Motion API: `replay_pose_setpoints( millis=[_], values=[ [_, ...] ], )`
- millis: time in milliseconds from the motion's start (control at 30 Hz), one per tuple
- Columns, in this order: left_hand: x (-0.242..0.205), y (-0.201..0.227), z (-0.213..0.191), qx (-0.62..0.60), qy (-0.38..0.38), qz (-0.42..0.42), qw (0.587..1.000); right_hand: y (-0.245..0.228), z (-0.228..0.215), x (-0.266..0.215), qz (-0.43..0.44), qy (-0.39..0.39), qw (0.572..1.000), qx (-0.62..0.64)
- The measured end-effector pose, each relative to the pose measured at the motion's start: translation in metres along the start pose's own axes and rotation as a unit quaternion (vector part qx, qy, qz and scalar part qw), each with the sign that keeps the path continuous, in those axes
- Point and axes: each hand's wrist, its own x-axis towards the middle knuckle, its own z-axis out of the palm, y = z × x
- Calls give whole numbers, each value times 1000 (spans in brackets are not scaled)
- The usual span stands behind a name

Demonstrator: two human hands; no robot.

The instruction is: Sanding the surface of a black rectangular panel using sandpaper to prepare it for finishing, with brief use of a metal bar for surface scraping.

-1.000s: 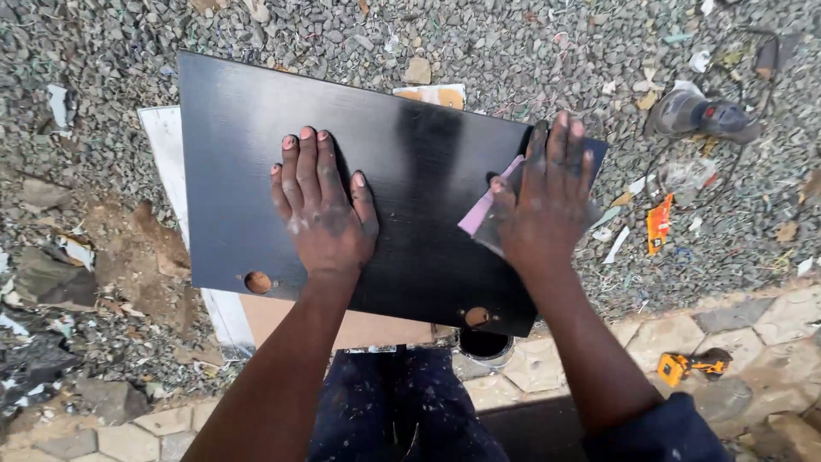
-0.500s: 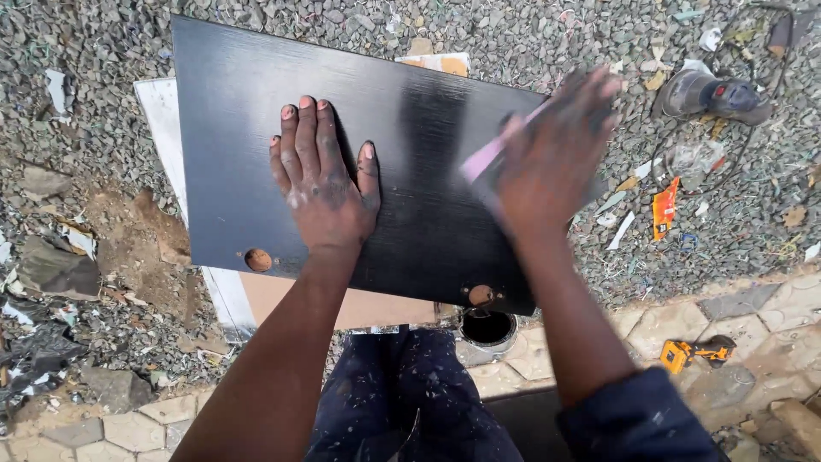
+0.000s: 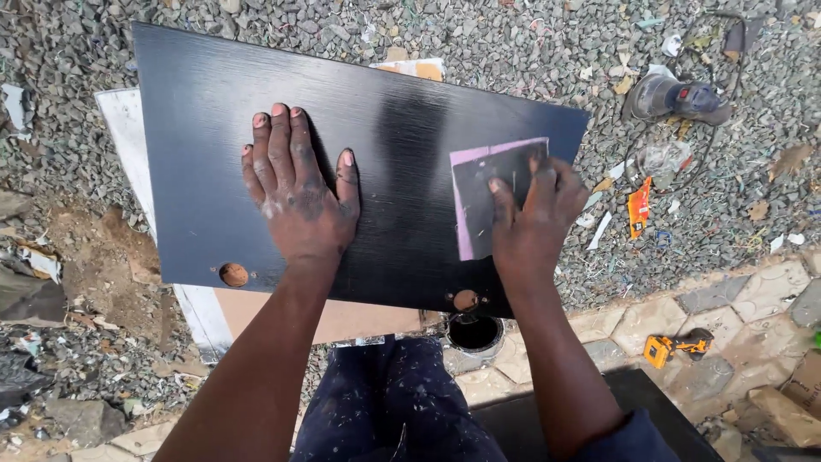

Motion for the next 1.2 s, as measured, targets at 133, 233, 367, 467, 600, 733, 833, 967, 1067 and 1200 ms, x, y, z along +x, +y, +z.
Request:
replay_pose_setpoints(
  millis=[133,233,367,467,600,733,833,967,1067,1200],
  values=[
    [3,0,1,8,5,9,1000,9,-7,-25,-40,35,999,-12],
    [1,1,1,7,2,7,1000,-13,-7,-25,-80,43,995,-32],
    [2,6,-13,-18,-4,9,1000,-49,-14,55,-57,-232,953,-185],
    [5,6,-13,-15,-20,2,1000,-15,16,109,-141,-29,981,-128],
    [6,7,-11,-11,-30,-14,999,-86,-18,33,-100,-132,960,-227],
    [7,5,-15,3,-71,-18,997,-60,-7,-77,-174,-169,946,-216],
    [7,6,-11,17,-78,-19,997,-28,-15,-76,59,-91,985,-131],
    [9,5,-13,38,-100,-23,994,-129,-20,-24,432,160,838,293],
    [7,2,-13,-5,-89,-26,996,-168,47,-61,-21,-150,928,-342],
    [4,-11,-8,-22,-75,-3,997,-155,55,-97,-28,-44,985,-165]
  ],
)
